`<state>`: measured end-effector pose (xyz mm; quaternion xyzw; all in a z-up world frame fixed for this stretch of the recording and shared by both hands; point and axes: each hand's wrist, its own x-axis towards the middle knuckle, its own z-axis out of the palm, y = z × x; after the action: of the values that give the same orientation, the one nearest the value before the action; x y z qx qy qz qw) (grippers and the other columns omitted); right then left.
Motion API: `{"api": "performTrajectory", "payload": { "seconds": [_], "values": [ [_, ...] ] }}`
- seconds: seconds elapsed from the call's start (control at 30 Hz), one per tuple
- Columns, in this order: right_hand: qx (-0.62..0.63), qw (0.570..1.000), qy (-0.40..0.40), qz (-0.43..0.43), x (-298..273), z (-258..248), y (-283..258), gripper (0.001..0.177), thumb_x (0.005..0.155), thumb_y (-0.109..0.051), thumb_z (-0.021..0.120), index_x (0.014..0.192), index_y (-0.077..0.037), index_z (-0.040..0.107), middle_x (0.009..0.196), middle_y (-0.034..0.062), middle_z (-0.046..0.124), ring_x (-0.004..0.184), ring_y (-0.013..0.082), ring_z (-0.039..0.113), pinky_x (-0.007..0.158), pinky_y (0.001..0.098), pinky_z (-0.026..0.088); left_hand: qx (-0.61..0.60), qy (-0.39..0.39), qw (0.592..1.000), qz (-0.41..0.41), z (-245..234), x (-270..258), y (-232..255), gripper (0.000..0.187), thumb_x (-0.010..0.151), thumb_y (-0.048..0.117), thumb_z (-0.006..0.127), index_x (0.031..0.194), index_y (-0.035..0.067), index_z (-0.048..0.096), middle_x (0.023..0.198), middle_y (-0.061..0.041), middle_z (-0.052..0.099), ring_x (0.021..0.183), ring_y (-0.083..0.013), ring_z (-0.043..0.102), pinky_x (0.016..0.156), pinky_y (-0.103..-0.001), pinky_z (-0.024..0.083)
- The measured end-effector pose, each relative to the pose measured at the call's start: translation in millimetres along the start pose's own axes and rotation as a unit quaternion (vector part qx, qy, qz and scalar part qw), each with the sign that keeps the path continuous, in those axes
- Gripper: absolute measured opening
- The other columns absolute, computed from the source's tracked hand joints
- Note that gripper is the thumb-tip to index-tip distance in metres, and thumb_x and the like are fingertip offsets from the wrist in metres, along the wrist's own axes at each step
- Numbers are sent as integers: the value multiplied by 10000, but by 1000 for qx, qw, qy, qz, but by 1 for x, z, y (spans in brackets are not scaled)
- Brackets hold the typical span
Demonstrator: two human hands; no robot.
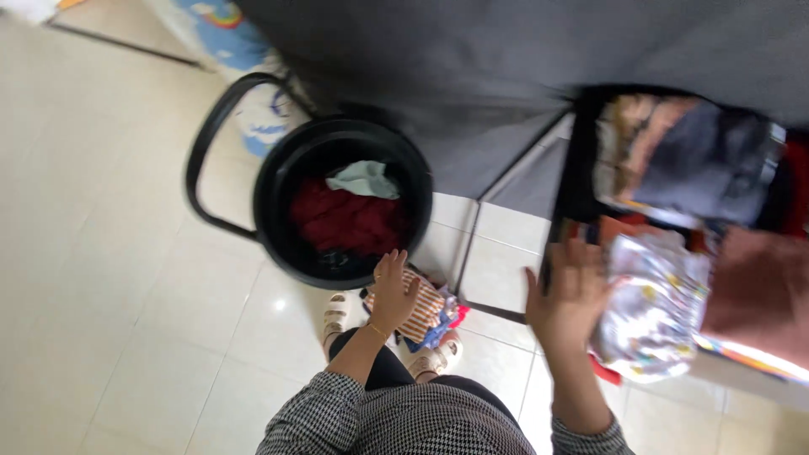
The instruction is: The person folds several small garments by hand, including a patterned cloth, a light blue cloth, and a pink cloth, then places them on a nearby shelf. The person also picks up a striped cloth from the floor.
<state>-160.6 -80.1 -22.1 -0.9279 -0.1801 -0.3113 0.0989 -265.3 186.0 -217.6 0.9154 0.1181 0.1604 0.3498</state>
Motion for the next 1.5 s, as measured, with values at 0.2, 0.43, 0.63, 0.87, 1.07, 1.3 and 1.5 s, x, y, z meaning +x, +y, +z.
{"api": "performTrajectory", "payload": {
  "seconds": [0.2, 0.43, 0.63, 0.87, 1.07, 1.3, 1.5],
  "values": [
    [153, 978, -121, -78, -23, 128, -117, 495, 852, -445, 742, 1300, -244, 680, 1388, 48, 622, 1373, 283, 529, 1223, 679, 74, -63, 20, 995, -77, -79, -1, -36, 573, 936, 206, 632, 1478, 112, 473, 1435, -187, 457, 1385, -464, 348, 1120, -526, 317],
    [176, 831, -528, -2, -42, 282, -200, 658, 889, -603, 663, 1461, -299, 543, 1569, 87, 432, 1488, 349, 367, 1192, 613, 271, -23, 39, 996, -79, -157, 5, -72, 495, 853, 176, 730, 1322, 100, 594, 1307, -168, 573, 1318, -456, 443, 1085, -525, 364],
    [170, 812, -558, 31, -2, 333, -252, 686, 904, -526, 653, 1534, -345, 450, 1655, 197, 231, 1549, 393, 196, 1260, 522, 157, -69, 17, 989, -130, -209, 19, -100, 340, 934, 157, 648, 1268, 95, 626, 1270, -121, 570, 1345, -419, 419, 1084, -484, 380],
    [129, 773, -616, 81, -14, 425, -250, 629, 887, -740, 582, 1462, -490, 531, 1676, 137, 288, 1555, 414, 123, 1230, 491, 29, -58, -4, 992, -108, -233, 29, -143, 277, 913, 143, 674, 1189, 115, 671, 1198, -91, 591, 1310, -413, 452, 1054, -467, 425],
    [235, 825, -471, 208, 5, 407, -281, 326, 976, -271, 501, 1137, -271, 784, 1200, -51, 749, 1138, 281, 621, 1017, 371, 465, -84, -60, 986, -131, -251, 43, -173, 292, 936, 140, 626, 1207, 49, 684, 1282, -141, 668, 1353, -352, 480, 1114, -485, 373],
    [376, 831, -301, 277, 77, 285, -339, 213, 938, -86, 636, 997, -230, 782, 951, 18, 732, 910, 202, 684, 907, 359, 534, -71, -20, 997, -22, -229, 89, -181, 325, 929, 275, 657, 1224, 142, 679, 1183, -124, 646, 1225, -375, 578, 1002, -457, 492],
    [539, 804, -227, 109, 131, 167, -332, 238, 909, 79, 638, 920, -111, 781, 785, 22, 702, 790, 138, 670, 876, 325, 544, -115, -20, 993, 14, -233, 142, -131, 627, 902, 191, 686, 1475, 58, 471, 1449, -213, 485, 1371, -406, 433, 1130, -493, 357]
  ]
}}
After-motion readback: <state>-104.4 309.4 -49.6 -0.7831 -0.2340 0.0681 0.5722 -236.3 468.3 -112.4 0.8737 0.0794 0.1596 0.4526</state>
